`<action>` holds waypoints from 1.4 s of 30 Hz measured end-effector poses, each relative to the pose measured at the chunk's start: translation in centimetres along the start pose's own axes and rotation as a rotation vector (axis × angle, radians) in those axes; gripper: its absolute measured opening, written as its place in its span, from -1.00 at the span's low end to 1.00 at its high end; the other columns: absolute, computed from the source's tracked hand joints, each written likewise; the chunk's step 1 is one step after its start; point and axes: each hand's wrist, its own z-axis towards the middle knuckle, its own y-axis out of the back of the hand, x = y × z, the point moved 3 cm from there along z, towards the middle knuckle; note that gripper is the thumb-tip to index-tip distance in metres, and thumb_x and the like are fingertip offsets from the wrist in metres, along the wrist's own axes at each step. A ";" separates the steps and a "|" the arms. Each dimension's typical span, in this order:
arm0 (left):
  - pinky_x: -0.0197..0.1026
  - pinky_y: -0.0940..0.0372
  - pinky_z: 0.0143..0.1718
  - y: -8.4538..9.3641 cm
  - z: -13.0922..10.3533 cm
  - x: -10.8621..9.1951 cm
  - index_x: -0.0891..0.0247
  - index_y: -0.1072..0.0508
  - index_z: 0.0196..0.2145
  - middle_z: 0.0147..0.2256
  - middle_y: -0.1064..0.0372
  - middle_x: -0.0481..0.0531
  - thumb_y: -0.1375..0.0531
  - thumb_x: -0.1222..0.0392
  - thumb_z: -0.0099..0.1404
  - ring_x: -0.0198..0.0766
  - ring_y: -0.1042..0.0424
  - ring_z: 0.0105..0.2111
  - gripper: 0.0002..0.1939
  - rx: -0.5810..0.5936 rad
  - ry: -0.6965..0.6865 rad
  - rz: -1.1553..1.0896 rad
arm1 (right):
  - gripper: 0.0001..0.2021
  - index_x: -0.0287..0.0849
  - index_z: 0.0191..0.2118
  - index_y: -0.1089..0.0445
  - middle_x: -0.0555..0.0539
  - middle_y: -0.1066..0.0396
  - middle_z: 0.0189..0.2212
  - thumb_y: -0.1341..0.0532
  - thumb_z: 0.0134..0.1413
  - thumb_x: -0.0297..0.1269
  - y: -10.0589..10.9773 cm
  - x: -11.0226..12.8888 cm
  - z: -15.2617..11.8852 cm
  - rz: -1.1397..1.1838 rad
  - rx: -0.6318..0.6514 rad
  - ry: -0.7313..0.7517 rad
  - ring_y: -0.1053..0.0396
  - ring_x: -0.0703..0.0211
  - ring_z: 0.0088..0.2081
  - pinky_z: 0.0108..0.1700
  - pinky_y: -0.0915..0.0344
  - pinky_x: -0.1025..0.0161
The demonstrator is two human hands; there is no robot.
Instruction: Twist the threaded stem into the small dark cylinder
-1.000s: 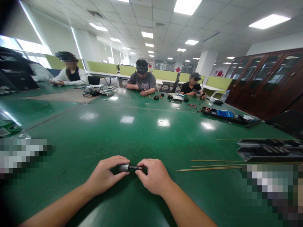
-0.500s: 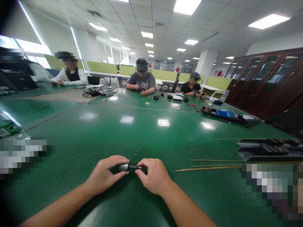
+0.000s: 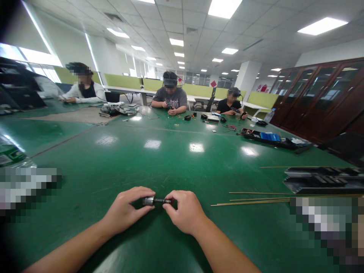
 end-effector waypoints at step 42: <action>-0.07 -0.43 -0.03 0.3 0.0 0.2 0.10 -0.55 -0.08 -0.13 -0.54 0.06 -0.33 0.23 0.21 -0.13 -0.52 -0.11 -0.70 -0.021 -0.016 0.017 | -0.93 -0.11 -0.26 -0.52 0.03 -0.47 -0.47 -0.31 0.12 -0.30 0.2 0.0 0.0 -0.025 -0.013 0.005 -0.36 0.23 -0.44 -0.35 -0.14 0.31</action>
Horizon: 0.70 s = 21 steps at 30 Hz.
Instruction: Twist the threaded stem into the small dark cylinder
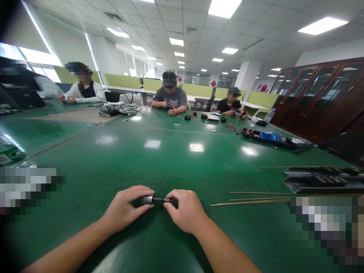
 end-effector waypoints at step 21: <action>-0.07 -0.43 -0.03 0.2 0.1 0.0 0.10 -0.55 -0.08 -0.13 -0.54 0.06 -0.34 0.23 0.21 -0.13 -0.52 -0.11 -0.70 -0.015 -0.007 0.003 | -0.93 -0.11 -0.26 -0.52 0.04 -0.45 -0.50 -0.30 0.12 -0.31 0.1 0.0 0.1 0.004 -0.003 -0.007 -0.34 0.24 -0.47 -0.37 -0.13 0.32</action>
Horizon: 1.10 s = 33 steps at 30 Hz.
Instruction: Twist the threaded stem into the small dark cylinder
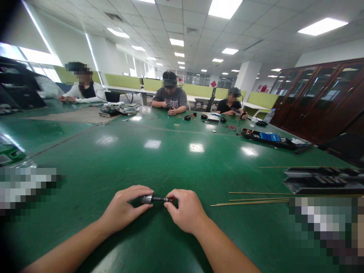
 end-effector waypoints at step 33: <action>-0.09 -0.43 -0.03 0.2 -0.1 0.3 0.10 -0.55 -0.09 -0.13 -0.54 0.04 -0.34 0.21 0.21 -0.13 -0.52 -0.11 -0.72 0.001 0.012 0.004 | -0.94 -0.10 -0.27 -0.51 0.05 -0.44 -0.50 -0.30 0.12 -0.32 0.2 -0.1 0.2 0.010 -0.006 -0.002 -0.34 0.25 -0.47 -0.37 -0.13 0.32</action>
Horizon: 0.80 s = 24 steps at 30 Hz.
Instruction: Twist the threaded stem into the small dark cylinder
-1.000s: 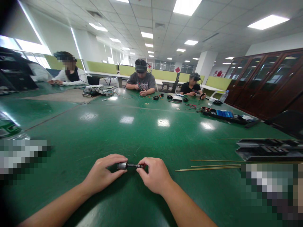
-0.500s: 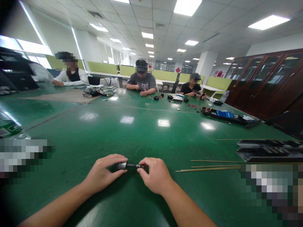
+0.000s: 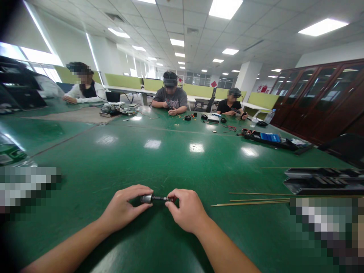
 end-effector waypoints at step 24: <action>-0.11 -0.39 0.01 0.3 0.0 0.1 0.08 -0.53 -0.07 -0.11 -0.53 0.02 -0.31 0.22 0.24 -0.18 -0.50 -0.08 -0.72 0.007 -0.007 -0.022 | -0.92 -0.11 -0.26 -0.52 0.05 -0.42 -0.53 -0.29 0.12 -0.29 0.1 -0.2 0.1 0.011 0.010 -0.020 -0.28 0.26 -0.50 -0.37 -0.11 0.32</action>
